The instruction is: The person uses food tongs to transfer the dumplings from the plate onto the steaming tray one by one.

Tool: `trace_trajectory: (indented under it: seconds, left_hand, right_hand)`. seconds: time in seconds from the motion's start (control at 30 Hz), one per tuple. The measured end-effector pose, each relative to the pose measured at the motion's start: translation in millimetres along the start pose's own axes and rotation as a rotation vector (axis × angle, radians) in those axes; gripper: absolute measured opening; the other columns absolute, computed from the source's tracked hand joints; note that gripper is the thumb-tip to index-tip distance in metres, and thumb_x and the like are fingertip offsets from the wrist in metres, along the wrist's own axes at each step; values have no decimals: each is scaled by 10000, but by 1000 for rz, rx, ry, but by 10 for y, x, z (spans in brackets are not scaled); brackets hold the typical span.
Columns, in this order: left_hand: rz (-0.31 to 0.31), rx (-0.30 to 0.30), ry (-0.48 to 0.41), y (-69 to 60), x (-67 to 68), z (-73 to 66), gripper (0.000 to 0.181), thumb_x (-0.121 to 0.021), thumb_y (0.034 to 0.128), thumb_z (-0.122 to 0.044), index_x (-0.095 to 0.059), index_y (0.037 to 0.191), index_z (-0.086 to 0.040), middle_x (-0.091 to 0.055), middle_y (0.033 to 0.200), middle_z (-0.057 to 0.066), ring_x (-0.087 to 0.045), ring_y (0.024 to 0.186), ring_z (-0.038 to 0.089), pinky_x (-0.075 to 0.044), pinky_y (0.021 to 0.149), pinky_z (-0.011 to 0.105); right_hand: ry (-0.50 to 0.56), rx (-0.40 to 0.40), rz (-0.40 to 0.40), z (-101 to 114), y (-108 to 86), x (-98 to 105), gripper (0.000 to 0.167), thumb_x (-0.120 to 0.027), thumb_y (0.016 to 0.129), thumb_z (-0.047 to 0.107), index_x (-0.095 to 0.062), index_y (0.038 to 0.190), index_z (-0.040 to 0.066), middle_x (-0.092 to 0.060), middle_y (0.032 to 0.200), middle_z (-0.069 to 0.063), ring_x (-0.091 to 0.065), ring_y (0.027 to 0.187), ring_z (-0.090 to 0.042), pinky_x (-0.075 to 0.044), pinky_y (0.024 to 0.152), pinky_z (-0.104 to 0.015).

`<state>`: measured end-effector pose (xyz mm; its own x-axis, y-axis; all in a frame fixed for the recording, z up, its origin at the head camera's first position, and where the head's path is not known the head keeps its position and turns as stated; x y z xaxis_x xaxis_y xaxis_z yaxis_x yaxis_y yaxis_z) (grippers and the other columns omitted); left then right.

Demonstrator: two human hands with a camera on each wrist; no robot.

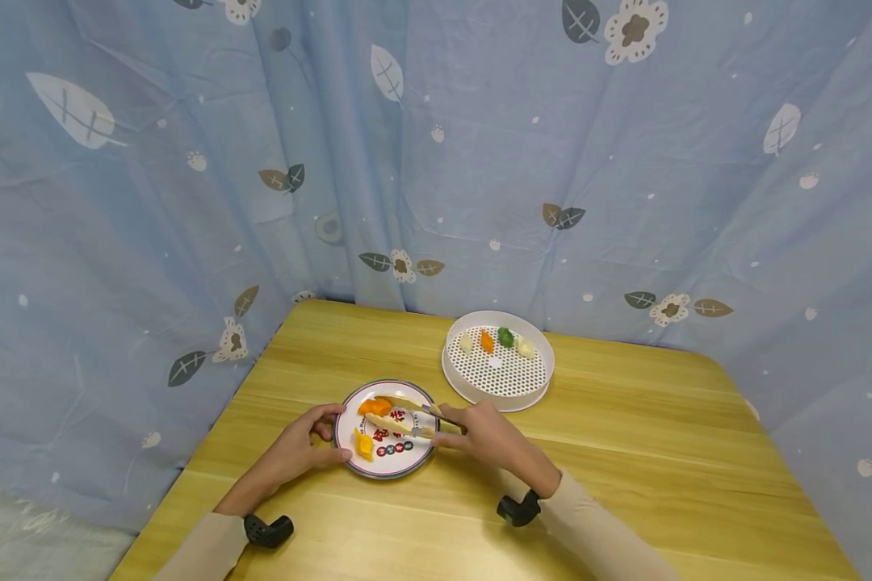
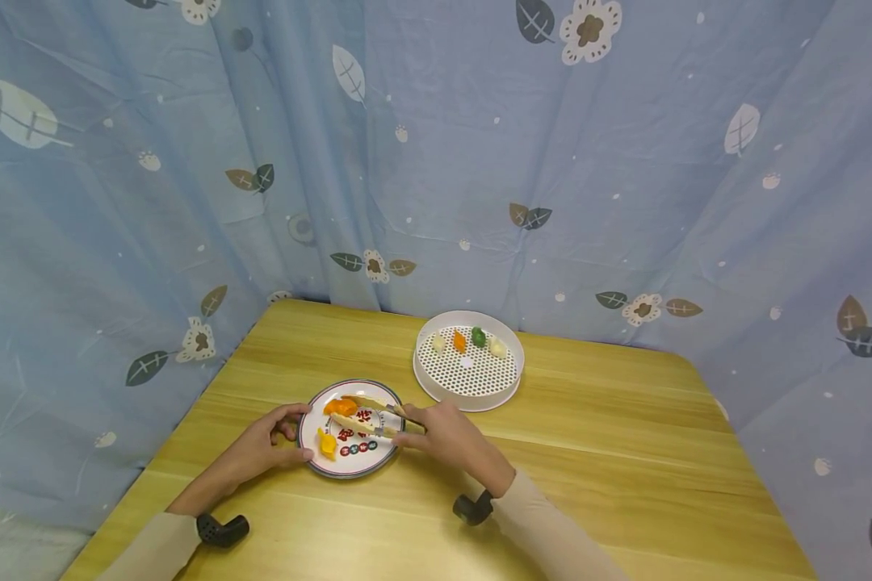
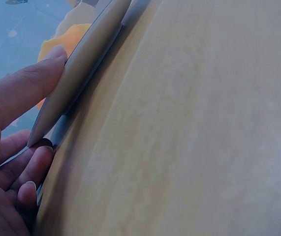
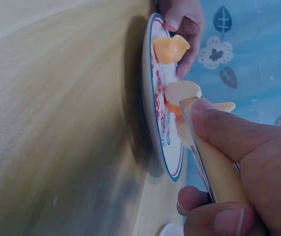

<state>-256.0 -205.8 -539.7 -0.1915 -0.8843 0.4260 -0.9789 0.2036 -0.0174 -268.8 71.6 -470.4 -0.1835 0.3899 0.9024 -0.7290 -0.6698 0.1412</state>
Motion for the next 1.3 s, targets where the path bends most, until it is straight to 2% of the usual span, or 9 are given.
trace_trajectory:
  seconds: [0.13, 0.43, 0.6, 0.73, 0.83, 0.97, 1.13, 1.3]
  left_hand:
    - [-2, -1, 6, -4, 1, -7, 770, -935, 764, -304, -561, 1417, -144, -555, 1082, 99, -503, 958, 248, -404, 782, 288]
    - [5, 10, 7, -12, -11, 0, 770, -930, 770, -322, -559, 1421, -146, -553, 1102, 101, -497, 969, 255, -401, 773, 296]
    - [8, 4, 5, -15, -13, -5, 768, -927, 775, -313, -556, 1426, -143, -550, 1098, 104, -493, 970, 259, -399, 765, 293]
    - [7, 3, 1, -12, -13, -2, 762, -926, 777, -305, -558, 1424, -142, -547, 1090, 106, -490, 968, 260, -398, 761, 290]
    - [10, 6, -1, -11, -13, -1, 767, -928, 774, -309, -557, 1423, -140, -550, 1079, 107, -492, 964, 257, -397, 765, 288]
    - [12, 3, -11, -12, -8, -28, 773, -927, 775, -305, -552, 1430, -139, -556, 1098, 108, -493, 971, 258, -400, 771, 292]
    - [9, -9, -18, -12, 1, -63, 782, -928, 775, -291, -546, 1439, -137, -557, 1121, 105, -494, 978, 258, -401, 770, 295]
    - [6, 4, 0, -13, -3, -30, 788, -929, 772, -302, -546, 1439, -132, -556, 1091, 104, -495, 967, 251, -395, 783, 292]
  right_hand:
    - [23, -11, 0, -2, -22, -21, 488, -718, 946, 454, -703, 1323, 145, -534, 718, 86, -353, 536, -11, -299, 515, -197]
    - [41, -23, -6, -5, -64, -34, 478, -720, 951, 444, -702, 1326, 148, -552, 741, 93, -356, 556, -15, -298, 513, -201]
    - [43, -12, -29, 0, -89, 6, 446, -735, 942, 431, -716, 1281, 142, -408, 660, 103, -338, 547, -19, -294, 513, -201]
    - [41, -40, -34, -28, -113, 34, 507, -729, 938, 451, -694, 1347, 153, -311, 627, 125, -309, 536, -18, -284, 507, -198]
    - [40, -41, -53, -33, -135, 67, 528, -734, 938, 437, -679, 1371, 140, -323, 619, 136, -305, 537, -14, -292, 500, -196]
    - [35, -1, -119, -12, -168, 156, 494, -776, 917, 379, -709, 1321, 103, -405, 650, 130, -320, 564, -24, -304, 506, -202]
    - [23, 39, -181, -11, -205, 250, 396, -809, 896, 338, -748, 1212, 107, -461, 687, 21, -333, 611, -40, -312, 539, -211]
    - [29, 49, -193, -51, -250, 256, 340, -808, 901, 327, -746, 1166, 123, -575, 843, -50, -408, 691, -70, -386, 610, -223]
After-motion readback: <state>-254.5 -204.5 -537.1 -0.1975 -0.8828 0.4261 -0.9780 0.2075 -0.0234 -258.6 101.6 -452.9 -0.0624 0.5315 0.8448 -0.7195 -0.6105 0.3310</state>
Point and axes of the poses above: each hand's wrist, its own y-axis towards the middle knuckle, its own x-axis out of the back of the hand, z = x × y, the point moved 9 cm from there along y, towards the middle knuckle
